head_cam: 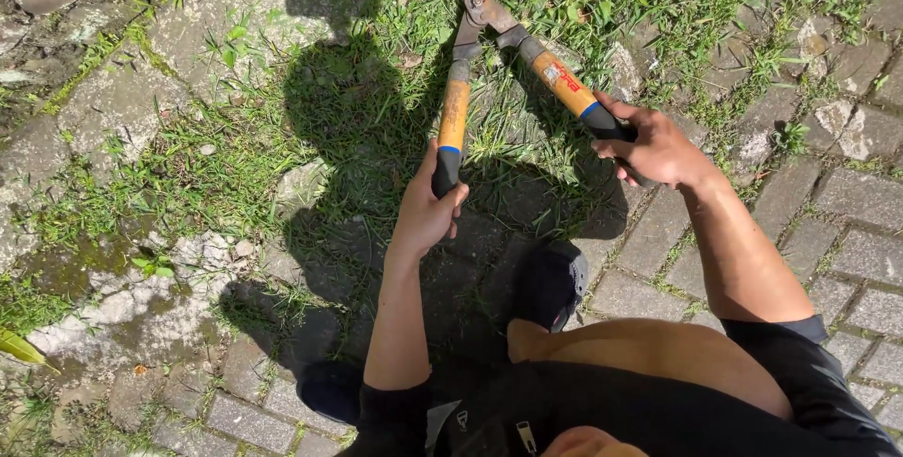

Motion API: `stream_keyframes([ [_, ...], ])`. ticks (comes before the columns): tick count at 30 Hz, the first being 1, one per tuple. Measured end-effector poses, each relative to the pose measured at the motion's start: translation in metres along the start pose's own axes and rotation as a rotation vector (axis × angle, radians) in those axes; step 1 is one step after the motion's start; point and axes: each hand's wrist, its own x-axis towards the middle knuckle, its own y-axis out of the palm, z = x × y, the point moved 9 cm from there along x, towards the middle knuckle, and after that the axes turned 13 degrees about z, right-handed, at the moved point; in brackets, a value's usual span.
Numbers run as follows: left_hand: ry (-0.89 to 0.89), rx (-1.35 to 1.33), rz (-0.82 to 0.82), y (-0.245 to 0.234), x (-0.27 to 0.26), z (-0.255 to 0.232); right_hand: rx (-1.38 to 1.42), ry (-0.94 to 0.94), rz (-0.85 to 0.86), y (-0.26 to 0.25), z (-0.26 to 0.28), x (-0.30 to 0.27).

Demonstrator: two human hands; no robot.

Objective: Trimming grass growing in the crevices of paving stones using manual garden shears.

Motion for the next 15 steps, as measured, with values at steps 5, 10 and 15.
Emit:
stream_keyframes([
  [5,0.014,0.143,-0.076,0.019,0.056,0.036,-0.084,-0.109,-0.043,0.030,0.002,0.032],
  [10,0.018,0.207,-0.058,0.034,0.037,-0.009,-0.024,-0.169,-0.162,0.026,0.004,0.027],
  [15,-0.015,0.085,0.067,0.007,-0.009,-0.016,-0.061,0.017,-0.153,0.035,0.009,-0.050],
])
